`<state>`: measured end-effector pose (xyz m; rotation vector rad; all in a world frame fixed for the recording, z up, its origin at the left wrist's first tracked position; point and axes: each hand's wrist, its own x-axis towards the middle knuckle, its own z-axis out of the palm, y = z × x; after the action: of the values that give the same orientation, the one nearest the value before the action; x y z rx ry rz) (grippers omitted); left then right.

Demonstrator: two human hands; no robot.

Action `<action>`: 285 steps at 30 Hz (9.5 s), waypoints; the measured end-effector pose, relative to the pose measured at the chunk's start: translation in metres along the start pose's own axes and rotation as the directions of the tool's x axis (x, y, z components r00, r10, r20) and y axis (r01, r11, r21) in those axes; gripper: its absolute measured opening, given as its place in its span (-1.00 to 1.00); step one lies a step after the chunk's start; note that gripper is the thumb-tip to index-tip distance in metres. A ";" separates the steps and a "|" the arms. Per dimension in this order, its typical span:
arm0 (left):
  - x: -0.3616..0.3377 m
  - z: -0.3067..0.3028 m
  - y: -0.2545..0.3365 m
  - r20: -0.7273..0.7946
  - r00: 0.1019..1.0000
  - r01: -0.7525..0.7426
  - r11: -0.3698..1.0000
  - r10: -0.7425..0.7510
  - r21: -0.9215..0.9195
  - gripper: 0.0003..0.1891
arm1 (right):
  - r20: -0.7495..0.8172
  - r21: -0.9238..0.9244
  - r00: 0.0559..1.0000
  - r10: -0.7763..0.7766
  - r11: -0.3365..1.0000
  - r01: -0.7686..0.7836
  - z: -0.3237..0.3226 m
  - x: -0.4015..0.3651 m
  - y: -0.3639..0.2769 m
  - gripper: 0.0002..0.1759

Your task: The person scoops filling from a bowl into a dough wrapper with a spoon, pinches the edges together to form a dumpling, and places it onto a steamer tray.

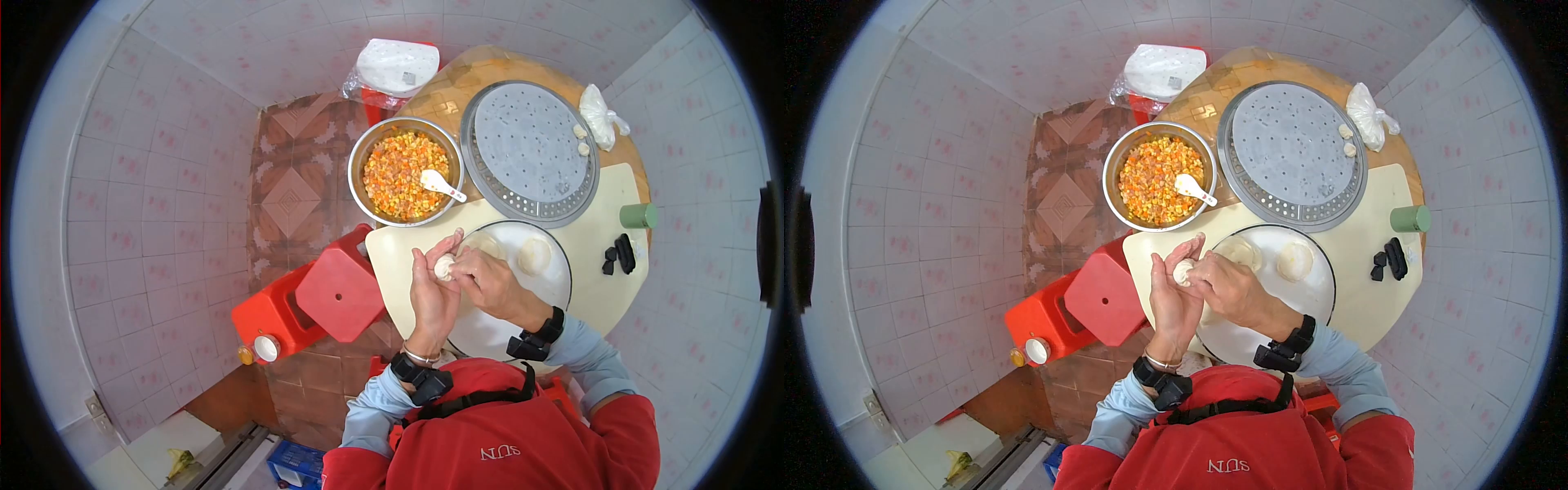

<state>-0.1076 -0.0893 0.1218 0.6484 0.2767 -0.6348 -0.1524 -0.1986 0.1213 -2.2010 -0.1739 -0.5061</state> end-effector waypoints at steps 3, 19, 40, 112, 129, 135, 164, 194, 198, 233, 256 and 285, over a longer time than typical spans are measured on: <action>-0.001 -0.001 0.000 0.002 1.000 -0.009 1.000 0.009 -0.027 -0.44 | -0.034 -0.063 0.996 -0.085 0.995 0.083 0.001 0.001 0.000 -0.82; -0.008 -0.007 0.012 0.101 0.990 0.114 0.981 -0.099 -0.156 -0.60 | 0.070 -0.101 0.932 -0.356 0.927 0.361 -0.021 0.007 -0.009 -0.70; -0.005 -0.022 0.008 0.237 0.959 0.229 0.915 -0.154 -0.333 -0.58 | -0.023 -0.122 0.969 -0.246 0.963 0.242 -0.026 0.001 -0.029 -0.73; 0.018 0.015 -0.010 0.192 0.939 0.295 0.955 -0.285 -0.023 -0.33 | 0.320 0.360 0.854 0.411 0.781 -0.511 -0.039 -0.006 0.011 -0.57; 0.011 -0.047 0.031 -0.131 0.988 0.092 0.992 -0.080 0.091 -0.34 | -0.689 -0.082 0.388 0.613 0.466 -0.881 -0.156 -0.070 0.292 -0.58; 0.013 -0.043 0.024 -0.159 0.984 0.098 0.992 -0.086 0.074 -0.38 | -0.711 -0.063 0.422 0.562 0.547 -0.834 -0.142 -0.076 0.320 -0.55; 0.023 -0.027 0.022 -0.130 0.980 0.155 0.988 -0.152 0.014 -0.56 | -0.585 -0.190 0.529 0.615 0.531 -0.826 -0.147 -0.074 0.302 -0.48; -0.013 -0.040 0.006 -0.140 0.959 0.239 0.969 -0.246 -0.064 -0.68 | -0.062 -0.498 0.941 0.333 0.807 -0.319 -0.058 -0.163 0.094 -0.67; -0.018 -0.050 0.005 -0.151 0.960 0.227 0.971 -0.236 -0.076 -0.68 | -0.075 -0.515 0.957 0.282 0.811 -0.279 -0.057 -0.166 0.096 -0.72; -0.017 -0.055 -0.021 -0.121 0.942 0.306 0.949 -0.313 -0.075 -0.67 | -0.347 0.051 0.642 0.683 0.698 -0.715 -0.052 -0.172 0.133 -0.83; -0.001 -0.050 -0.095 -0.075 0.836 0.547 0.837 -0.544 0.021 -0.61 | -0.117 0.200 0.585 0.802 0.597 -0.777 -0.080 -0.130 0.108 -0.75; -0.002 -0.046 -0.006 0.051 0.967 0.254 0.954 -0.249 -0.160 -0.56 | -0.149 -0.061 0.928 0.342 0.933 -0.354 -0.031 -0.007 0.052 -0.81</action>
<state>-0.1151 -0.0626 0.0849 0.4461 0.3837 -0.8556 -0.1528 -0.2547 0.0983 -2.2070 0.3155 -0.4668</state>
